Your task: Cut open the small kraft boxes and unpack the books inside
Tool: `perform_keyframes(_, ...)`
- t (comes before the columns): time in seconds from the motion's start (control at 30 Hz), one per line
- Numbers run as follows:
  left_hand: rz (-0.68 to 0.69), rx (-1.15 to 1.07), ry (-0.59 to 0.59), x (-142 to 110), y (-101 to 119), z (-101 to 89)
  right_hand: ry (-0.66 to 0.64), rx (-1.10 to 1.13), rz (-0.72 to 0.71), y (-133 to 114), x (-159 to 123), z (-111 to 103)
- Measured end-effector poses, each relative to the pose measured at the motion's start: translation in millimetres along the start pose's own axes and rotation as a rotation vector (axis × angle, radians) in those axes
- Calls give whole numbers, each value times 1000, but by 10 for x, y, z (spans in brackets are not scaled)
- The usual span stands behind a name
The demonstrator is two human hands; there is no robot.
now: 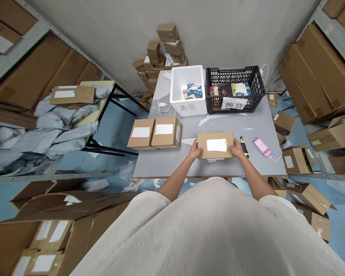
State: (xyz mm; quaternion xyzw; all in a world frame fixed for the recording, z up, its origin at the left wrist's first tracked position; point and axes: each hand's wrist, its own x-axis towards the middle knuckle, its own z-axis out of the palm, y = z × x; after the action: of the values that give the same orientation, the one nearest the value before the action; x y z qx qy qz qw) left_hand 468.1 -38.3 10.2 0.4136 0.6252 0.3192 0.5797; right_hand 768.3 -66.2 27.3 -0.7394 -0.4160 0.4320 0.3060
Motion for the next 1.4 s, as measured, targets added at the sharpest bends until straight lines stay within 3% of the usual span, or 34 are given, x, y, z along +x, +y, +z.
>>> perform_keyframes(0.1, -20, -52, 16, -19, 118, 31, 17, 107, 25, -37, -4, -31)
perform_keyframes(0.23, 61, -102, 97, -20, 296, 44, 42, 214, -15, -143, -14, -125)
perform_keyframes(0.43, 82, 40, 161, -6, 453, -57, 133, 187, 47, -249, 22, -166)
perform_keyframes(0.67, -48, 209, 133, -73, 166, -160, 122, -64, 111, 67, 20, -97)
perform_keyframes(0.93, 82, 223, -4, -163, -197, -145, -49, 42, 64, 273, -121, -199)
perform_keyframes(1.13, 102, 265, 49, -198, -230, -88, -67, 26, 20, 302, -132, -219)
perform_keyframes(1.4, 95, 242, 94, -247, -91, 22, 46, 11, 38, 217, -300, -251)
